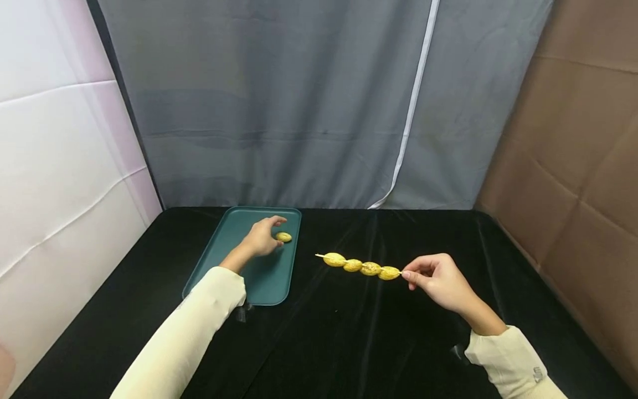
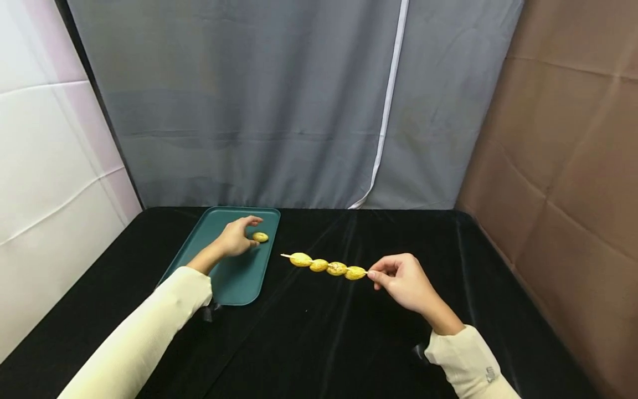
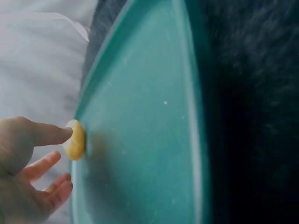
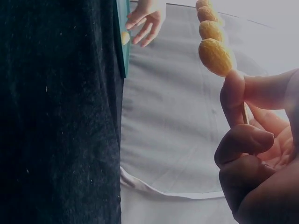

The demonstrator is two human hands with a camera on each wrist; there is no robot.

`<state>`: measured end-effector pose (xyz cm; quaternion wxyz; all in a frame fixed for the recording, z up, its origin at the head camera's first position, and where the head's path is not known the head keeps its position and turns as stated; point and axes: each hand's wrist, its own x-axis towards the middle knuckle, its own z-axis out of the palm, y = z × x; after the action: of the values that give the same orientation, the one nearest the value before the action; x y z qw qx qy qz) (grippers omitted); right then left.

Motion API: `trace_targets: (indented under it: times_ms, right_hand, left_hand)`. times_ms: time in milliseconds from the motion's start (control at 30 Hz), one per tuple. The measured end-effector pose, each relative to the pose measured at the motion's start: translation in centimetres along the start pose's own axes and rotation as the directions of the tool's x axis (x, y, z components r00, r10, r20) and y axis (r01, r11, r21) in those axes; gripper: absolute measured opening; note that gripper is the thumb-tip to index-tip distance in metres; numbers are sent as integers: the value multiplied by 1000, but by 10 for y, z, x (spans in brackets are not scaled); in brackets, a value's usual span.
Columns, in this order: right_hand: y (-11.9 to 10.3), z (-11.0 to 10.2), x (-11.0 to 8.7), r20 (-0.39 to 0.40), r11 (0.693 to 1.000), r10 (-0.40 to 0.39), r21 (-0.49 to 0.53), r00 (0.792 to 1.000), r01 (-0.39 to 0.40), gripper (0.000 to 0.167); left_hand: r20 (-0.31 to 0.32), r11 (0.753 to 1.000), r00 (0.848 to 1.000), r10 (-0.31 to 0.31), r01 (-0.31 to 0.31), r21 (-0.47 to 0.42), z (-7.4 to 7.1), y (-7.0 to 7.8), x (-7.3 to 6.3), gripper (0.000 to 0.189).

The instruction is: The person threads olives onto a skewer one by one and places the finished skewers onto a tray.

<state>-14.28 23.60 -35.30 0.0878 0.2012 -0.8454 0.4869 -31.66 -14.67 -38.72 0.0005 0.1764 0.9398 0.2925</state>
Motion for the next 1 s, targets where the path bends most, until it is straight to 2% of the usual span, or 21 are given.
trace_targets:
  times_ms: [133, 233, 400, 467, 533, 600, 667, 700, 767, 867, 1000]
  right_hand:
    - [0, -3, 3, 17, 1000, -6, -3, 1000, 6, 5]
    - [-1, -5, 6, 23, 1000, -10, -7, 1000, 10, 5]
    - [-2, -8, 10, 31, 1000, -11, -19, 999, 11, 5]
    - [-2, -9, 11, 30, 1000, -9, -24, 1000, 9, 4]
    - [-2, -10, 11, 25, 999, -10, -31, 1000, 10, 5]
    - [-1, -12, 12, 23, 999, -12, -32, 1000, 13, 4]
    - [0, -14, 12, 23, 999, -11, -33, 1000, 11, 4]
    - [1, -15, 12, 21, 999, -12, -37, 1000, 13, 5]
    - [2, -18, 10, 14, 999, -16, -45, 1000, 17, 5]
    - [2, -23, 9, -9, 997, -32, -67, 999, 32, 6]
    - [1, -25, 6, -13, 996, -39, -74, 999, 38, 5]
  left_hand:
    - [39, 995, 996, -83, 81, 49, 6, -4, 3, 44]
    - [48, 990, 992, -115, 110, 85, 7, -3, 3, 34]
    - [41, 990, 993, -114, 109, 92, 2, -3, 4, 28]
    - [40, 994, 995, -87, 84, 76, 0, -3, 3, 28]
    - [26, 998, 999, -41, 40, 55, -3, -2, 1, 29]
    - [3, 999, 1000, 31, -31, 25, -5, 1, -4, 31]
    - [-36, 992, 992, 123, -124, -29, -6, 7, -12, 31]
    - [-56, 982, 983, 174, -178, -66, -7, 10, -15, 31]
    - [-90, 952, 960, 264, -274, -135, -7, 20, -24, 29]
    - [-135, 889, 918, 373, -395, -233, -7, 36, -36, 23]
    - [-175, 811, 878, 446, -479, -335, -4, 53, -50, 15]
